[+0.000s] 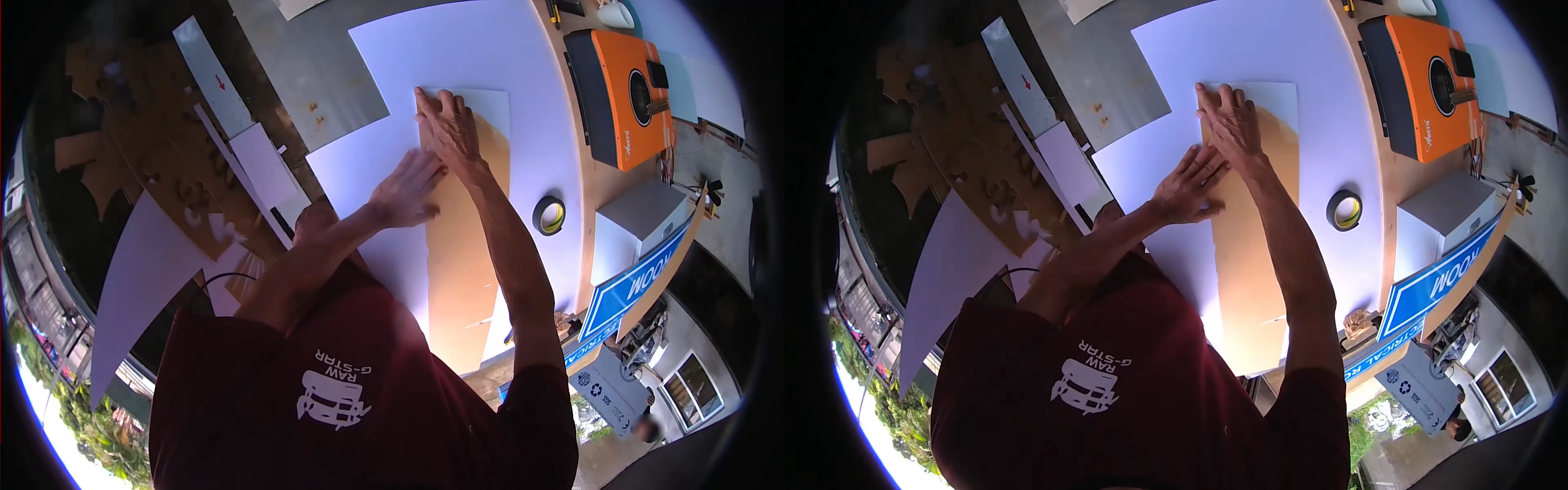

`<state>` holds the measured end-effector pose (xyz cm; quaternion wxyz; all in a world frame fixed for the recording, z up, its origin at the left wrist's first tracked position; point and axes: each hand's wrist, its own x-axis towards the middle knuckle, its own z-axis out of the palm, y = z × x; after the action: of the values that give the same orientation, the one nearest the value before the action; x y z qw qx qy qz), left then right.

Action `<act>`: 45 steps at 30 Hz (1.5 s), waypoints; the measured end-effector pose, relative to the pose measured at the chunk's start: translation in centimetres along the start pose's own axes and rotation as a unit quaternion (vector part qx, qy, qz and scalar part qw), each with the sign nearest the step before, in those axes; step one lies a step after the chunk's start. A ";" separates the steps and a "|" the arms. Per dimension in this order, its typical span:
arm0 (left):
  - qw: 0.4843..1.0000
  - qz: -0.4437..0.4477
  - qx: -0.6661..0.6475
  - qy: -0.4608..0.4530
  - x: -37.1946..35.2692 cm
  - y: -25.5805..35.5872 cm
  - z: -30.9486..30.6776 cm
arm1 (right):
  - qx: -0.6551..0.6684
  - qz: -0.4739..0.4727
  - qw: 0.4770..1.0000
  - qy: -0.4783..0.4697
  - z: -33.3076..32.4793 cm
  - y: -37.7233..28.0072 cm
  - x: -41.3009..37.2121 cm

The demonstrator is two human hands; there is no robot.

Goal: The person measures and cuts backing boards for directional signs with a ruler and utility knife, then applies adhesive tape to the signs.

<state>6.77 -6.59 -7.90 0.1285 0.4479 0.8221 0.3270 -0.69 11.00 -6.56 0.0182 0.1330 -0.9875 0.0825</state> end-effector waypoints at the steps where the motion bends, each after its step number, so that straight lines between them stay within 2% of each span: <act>1: 1.000 -0.001 -0.002 -0.001 0.0 0.0 -0.1 | -0.008 -0.008 1.000 -0.006 -0.1 0.1 0.0; 7: 1.000 0.006 -0.003 0.005 0.2 -0.1 -0.2 | 0.049 -0.002 0.998 -0.028 -0.7 0.4 -0.4; 10: 1.000 0.008 -0.003 0.011 0.2 -0.1 -0.3 | 0.117 -0.037 0.992 0.020 -0.6 1.2 -0.7; 13: 1.000 -0.003 0.010 -0.001 0.2 0.2 -0.5 | 0.132 0.060 0.989 0.003 -1.2 -0.3 0.4; 15: 1.000 0.013 0.018 0.007 0.0 -0.1 -0.1 | 0.043 0.039 0.998 -0.029 -1.1 -1.0 0.8; 16: 1.000 0.015 0.016 0.013 -0.1 -0.2 0.2 | 0.006 0.027 1.000 -0.014 -0.9 -1.2 0.9; 26: 0.998 0.031 -0.016 0.048 -0.2 -0.6 0.2 | -0.006 0.003 1.000 -0.008 -0.8 -1.0 0.3; 35: 0.999 0.015 -0.008 0.029 -0.3 -0.7 0.0 | 0.032 0.003 0.999 0.018 -0.9 -1.1 0.2; 39: 0.999 0.015 0.000 0.032 -0.3 -0.5 0.6 | 0.120 0.017 0.992 0.018 -0.2 -0.2 -0.3; 41: 1.000 0.011 -0.001 0.022 0.0 -0.2 -0.4 | 0.180 0.059 0.981 0.034 -0.3 -0.3 -0.4; 45: 1.000 0.009 0.009 0.019 0.1 0.0 -0.7 | 0.141 0.068 0.987 0.021 0.0 -0.4 0.3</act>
<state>6.38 -6.76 -7.36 0.1059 0.4506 0.8231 0.3291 -0.81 10.52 -6.47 0.0141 0.0649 -0.9722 0.2245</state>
